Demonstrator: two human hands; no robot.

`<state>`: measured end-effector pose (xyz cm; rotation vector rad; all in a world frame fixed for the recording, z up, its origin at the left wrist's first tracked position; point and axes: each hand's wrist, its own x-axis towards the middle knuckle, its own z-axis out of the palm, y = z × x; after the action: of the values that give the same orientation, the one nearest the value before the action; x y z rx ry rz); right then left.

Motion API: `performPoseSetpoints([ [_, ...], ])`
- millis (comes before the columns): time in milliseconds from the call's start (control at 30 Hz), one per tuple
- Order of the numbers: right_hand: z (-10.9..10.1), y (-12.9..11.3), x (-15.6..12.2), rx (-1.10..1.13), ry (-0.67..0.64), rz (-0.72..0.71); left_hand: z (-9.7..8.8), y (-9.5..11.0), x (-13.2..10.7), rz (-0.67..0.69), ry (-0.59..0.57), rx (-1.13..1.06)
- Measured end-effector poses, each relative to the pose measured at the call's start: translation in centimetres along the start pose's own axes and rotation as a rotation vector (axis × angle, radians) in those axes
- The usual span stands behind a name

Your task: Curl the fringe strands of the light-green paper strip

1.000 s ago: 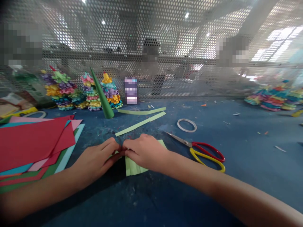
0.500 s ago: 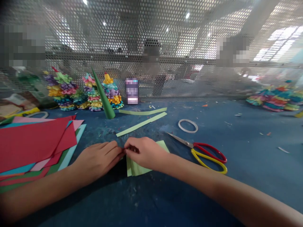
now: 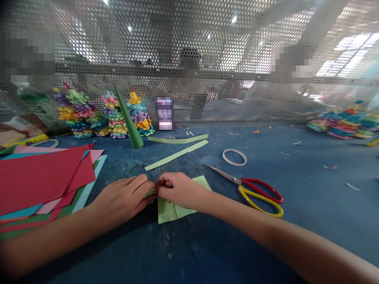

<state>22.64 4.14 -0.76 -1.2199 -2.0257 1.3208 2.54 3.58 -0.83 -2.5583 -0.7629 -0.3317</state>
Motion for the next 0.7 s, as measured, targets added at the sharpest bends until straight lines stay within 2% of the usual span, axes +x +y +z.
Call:
performPoseSetpoints([
  [167, 0.11, 0.21, 0.21, 0.082, -0.041, 0.037, 0.13, -0.2, -0.3, 0.041, 0.009, 0.001],
  [267, 0.21, 0.44, 0.31, 0.083, 0.014, -0.003, 0.19, -0.29, -0.35, 0.049, 0.021, 0.02],
  [400, 0.12, 0.55, 0.3, 0.073, -0.005, -0.05, 0.0, -0.26, -0.28, 0.071, -0.009, 0.055],
  [467, -0.07, 0.41, 0.24, -0.033, 0.043, -0.097, -0.11, -0.26, -0.27, 0.085, -0.02, 0.087],
  [600, -0.49, 0.11, 0.1, -0.472, 0.191, -0.31, -0.3, -0.34, -0.28, 0.121, -0.023, 0.104],
  [700, -0.5, 0.39, 0.07, -0.65, 0.154, -0.374, -0.46, -0.39, -0.22, 0.156, -0.031, 0.109],
])
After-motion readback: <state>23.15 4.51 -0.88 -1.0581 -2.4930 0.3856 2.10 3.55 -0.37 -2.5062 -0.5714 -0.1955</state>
